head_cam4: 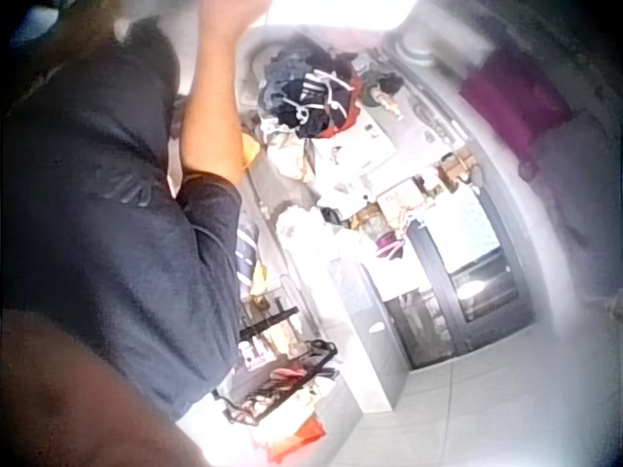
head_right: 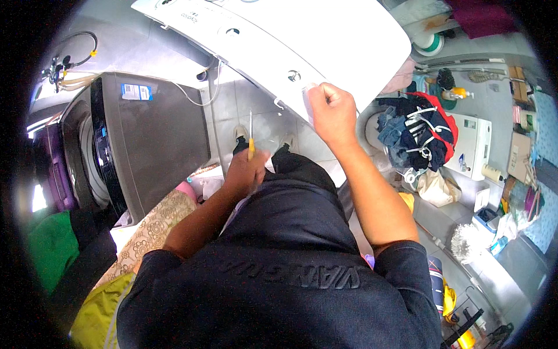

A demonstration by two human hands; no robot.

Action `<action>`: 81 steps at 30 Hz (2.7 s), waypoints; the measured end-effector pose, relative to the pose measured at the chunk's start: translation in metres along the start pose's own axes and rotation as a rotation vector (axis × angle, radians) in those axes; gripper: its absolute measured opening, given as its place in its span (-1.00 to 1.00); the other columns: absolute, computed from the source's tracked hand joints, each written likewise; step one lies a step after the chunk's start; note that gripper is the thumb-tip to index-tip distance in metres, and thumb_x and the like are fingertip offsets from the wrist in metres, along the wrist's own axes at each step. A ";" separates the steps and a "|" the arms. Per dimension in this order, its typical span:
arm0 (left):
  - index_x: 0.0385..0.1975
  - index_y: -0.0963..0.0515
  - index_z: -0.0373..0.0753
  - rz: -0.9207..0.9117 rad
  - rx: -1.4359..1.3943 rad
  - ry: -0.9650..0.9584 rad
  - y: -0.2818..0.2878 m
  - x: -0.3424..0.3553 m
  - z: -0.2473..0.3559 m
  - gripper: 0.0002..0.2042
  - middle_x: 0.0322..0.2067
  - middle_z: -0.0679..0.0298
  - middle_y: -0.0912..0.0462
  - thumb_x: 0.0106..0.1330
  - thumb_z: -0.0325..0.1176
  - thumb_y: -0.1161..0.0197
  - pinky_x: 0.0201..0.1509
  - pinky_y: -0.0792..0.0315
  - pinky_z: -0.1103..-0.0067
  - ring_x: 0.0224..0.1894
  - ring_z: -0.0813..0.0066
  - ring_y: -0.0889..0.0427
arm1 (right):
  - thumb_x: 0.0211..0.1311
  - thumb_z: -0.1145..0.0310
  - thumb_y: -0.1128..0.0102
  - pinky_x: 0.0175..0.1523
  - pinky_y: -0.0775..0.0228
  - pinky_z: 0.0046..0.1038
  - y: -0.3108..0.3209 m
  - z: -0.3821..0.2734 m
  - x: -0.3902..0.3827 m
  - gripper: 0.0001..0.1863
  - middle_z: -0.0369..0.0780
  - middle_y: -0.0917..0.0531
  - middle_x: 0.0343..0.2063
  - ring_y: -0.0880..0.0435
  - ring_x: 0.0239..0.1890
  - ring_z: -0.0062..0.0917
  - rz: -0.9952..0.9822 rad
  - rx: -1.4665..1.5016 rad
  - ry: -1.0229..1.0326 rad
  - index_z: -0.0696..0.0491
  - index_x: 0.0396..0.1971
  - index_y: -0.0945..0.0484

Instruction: The person uses a screwdriver to remove screws from the control panel of a top-loading washing machine. They lift the panel to reveal the internal wiring and components, then proceed to unscrew and detach the control panel assembly from the main body of the appliance.

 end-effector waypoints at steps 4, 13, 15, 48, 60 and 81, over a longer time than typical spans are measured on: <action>-0.28 -0.49 -0.20 -0.056 -0.738 -0.054 -0.045 0.038 0.010 -0.81 -0.39 0.28 -0.56 0.25 -0.26 -0.27 -0.48 -0.31 0.66 -0.49 0.64 -0.44 | 0.21 0.22 -0.15 -0.53 -0.11 -0.47 -0.001 0.000 0.001 -0.57 -0.28 -0.24 -0.80 -0.19 -0.65 -0.69 0.004 0.005 -0.029 0.18 -0.74 -0.34; -0.38 -0.50 -0.24 -0.109 -1.034 -0.053 -0.082 0.079 0.032 -0.91 -0.45 0.29 -0.56 0.16 -0.47 -0.27 -0.58 -0.26 0.70 -0.55 0.63 -0.43 | 0.24 0.26 -0.14 -0.54 -0.09 -0.48 0.002 -0.007 0.000 -0.58 -0.32 -0.25 -0.79 -0.18 -0.63 -0.72 0.021 -0.030 0.016 0.19 -0.73 -0.32; -0.46 -0.50 -0.24 -0.087 -1.065 -0.037 -0.087 0.074 0.039 -0.94 -0.50 0.30 -0.55 0.13 -0.54 -0.24 -0.58 -0.26 0.70 -0.55 0.62 -0.44 | 0.25 0.27 -0.14 -0.53 -0.09 -0.49 0.003 -0.005 0.000 -0.58 -0.34 -0.27 -0.77 -0.19 -0.62 -0.73 0.011 -0.020 0.022 0.18 -0.73 -0.31; -0.31 -0.39 -0.22 -0.006 -0.934 0.042 -0.085 0.070 0.026 -0.95 -0.52 0.28 -0.48 0.32 -0.42 -0.08 -0.57 -0.29 0.59 -0.63 0.57 -0.36 | 0.39 0.25 -0.02 -0.56 0.10 -0.57 0.003 0.015 0.008 -0.54 -0.47 -0.22 -0.75 -0.08 -0.66 -0.79 -0.005 0.235 -0.071 -0.01 -0.76 -0.23; -0.24 -0.49 -0.26 0.217 0.348 -0.744 -0.023 -0.062 0.107 -0.80 -0.52 0.21 -0.56 0.22 -0.34 -0.29 -0.37 -0.45 0.48 -0.48 0.44 -0.58 | 0.39 0.16 -0.03 -0.54 0.02 -0.62 -0.009 -0.002 -0.055 -0.56 -0.46 -0.28 -0.74 -0.16 -0.67 -0.77 -0.241 0.583 -0.382 -0.01 -0.71 -0.33; -0.18 -0.57 -0.20 -0.644 0.996 -1.172 -0.009 -0.060 0.141 -0.74 -0.23 0.16 -0.60 0.11 -0.45 -0.34 -0.16 -0.50 0.39 -0.18 0.10 -0.60 | 0.36 0.12 0.00 -0.64 -0.02 -0.62 -0.116 0.002 -0.128 -0.73 -0.36 -0.47 -0.65 -0.30 -0.70 -0.69 -0.003 1.480 -0.708 -0.01 -0.42 -0.50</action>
Point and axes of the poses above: each hand's wrist, its own x-axis towards the middle knuckle, its own y-axis out of the back of the hand, z = x × y, the point moved 5 cm from there along x, towards the middle knuckle
